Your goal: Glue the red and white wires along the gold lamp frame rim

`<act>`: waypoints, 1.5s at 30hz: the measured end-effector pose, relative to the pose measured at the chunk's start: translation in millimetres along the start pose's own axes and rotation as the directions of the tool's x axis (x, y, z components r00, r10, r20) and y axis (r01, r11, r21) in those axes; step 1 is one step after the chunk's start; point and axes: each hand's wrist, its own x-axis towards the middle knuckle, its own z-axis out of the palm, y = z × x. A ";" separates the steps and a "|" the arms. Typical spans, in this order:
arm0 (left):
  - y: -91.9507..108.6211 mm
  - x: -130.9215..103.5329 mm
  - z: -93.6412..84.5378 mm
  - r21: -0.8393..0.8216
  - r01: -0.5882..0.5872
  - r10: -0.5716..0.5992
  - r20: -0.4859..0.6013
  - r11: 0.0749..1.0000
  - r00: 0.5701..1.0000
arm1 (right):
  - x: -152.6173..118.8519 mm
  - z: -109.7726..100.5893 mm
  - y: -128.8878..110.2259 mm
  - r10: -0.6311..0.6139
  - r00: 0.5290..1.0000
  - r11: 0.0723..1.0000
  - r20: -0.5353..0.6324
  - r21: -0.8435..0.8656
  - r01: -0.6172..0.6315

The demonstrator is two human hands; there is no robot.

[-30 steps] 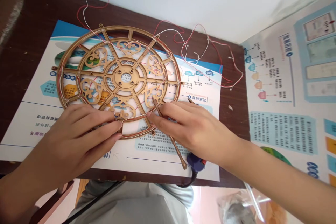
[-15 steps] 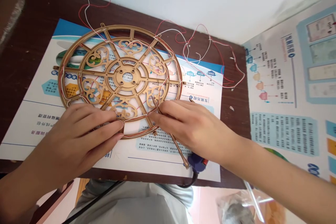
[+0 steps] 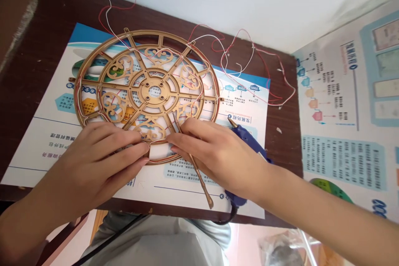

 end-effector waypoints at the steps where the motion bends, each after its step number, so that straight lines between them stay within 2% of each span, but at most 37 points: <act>1: 0.0 -0.2 0.1 -0.003 -0.001 0.001 0.000 1.000 1.000 | 0.6 1.1 0.2 0.007 1.000 1.000 -0.005 0.019 -0.007; 14: 0.2 1.0 -0.7 0.001 -0.001 0.001 -0.001 1.000 1.000 | 0.0 1.1 1.4 0.002 0.999 0.995 -0.032 0.096 0.001; 21: 0.5 0.8 -0.7 0.001 -0.002 0.002 0.004 1.000 1.000 | 0.6 3.3 1.6 -0.007 0.998 0.997 -0.058 0.077 0.011; 30: 0.3 2.1 -0.2 0.003 -0.001 0.001 -0.008 1.000 1.000 | -0.9 2.0 3.2 -0.028 1.000 0.992 -0.010 0.126 0.030; 36: -0.5 1.4 0.8 0.027 -0.008 0.008 0.004 1.000 1.000 | 0.3 5.6 3.1 -0.026 0.997 0.994 -0.073 0.103 0.034; 45: -1.5 -1.7 0.8 -0.024 -0.008 0.008 0.018 1.000 1.000 | 0.1 0.3 3.6 -0.021 0.999 0.993 -0.027 0.113 0.024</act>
